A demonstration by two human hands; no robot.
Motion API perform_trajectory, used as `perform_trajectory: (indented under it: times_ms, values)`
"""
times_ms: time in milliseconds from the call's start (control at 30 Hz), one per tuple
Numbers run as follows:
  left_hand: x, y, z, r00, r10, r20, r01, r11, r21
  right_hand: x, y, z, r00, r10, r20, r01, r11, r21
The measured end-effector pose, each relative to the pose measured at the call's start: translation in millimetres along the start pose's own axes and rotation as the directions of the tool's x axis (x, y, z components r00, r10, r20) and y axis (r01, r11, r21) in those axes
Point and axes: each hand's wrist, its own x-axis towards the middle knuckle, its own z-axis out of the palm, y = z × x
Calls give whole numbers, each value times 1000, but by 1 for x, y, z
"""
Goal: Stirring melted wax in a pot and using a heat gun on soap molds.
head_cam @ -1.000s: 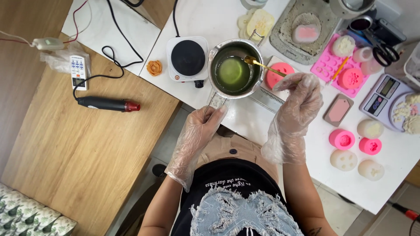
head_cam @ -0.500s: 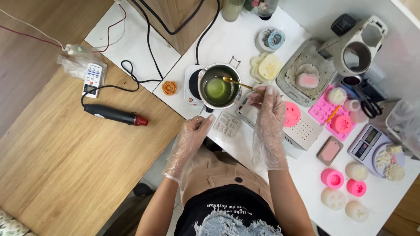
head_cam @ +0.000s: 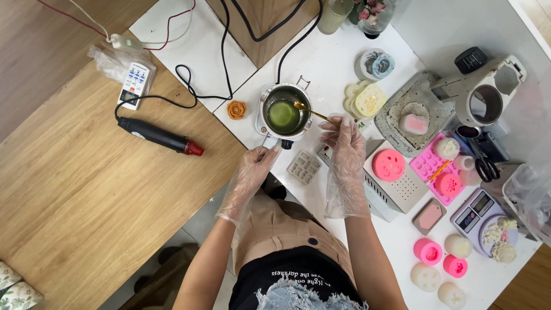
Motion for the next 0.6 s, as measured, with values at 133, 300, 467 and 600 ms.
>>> perform_trajectory:
  times_ms: [133, 300, 467, 600]
  values:
    - [-4, 8, -1, 1000, 22, -10, -23, 999, -22, 4, 10, 0, 999, 4, 33, -5, 1000, 17]
    - [-4, 14, 8, 999, -52, 5, 53, 995, -90, 4, 12, 2, 998, 8, 57, -12, 998, 62]
    - [-15, 39, 0, 995, -72, 70, 74, 997, -25, 9, 13, 3, 990, 81, 112, -94, 989, 116]
    - [-25, 51, -7, 994, -89, 61, 93, 993, -67, 10, 11, 6, 983, 84, 162, -103, 988, 114]
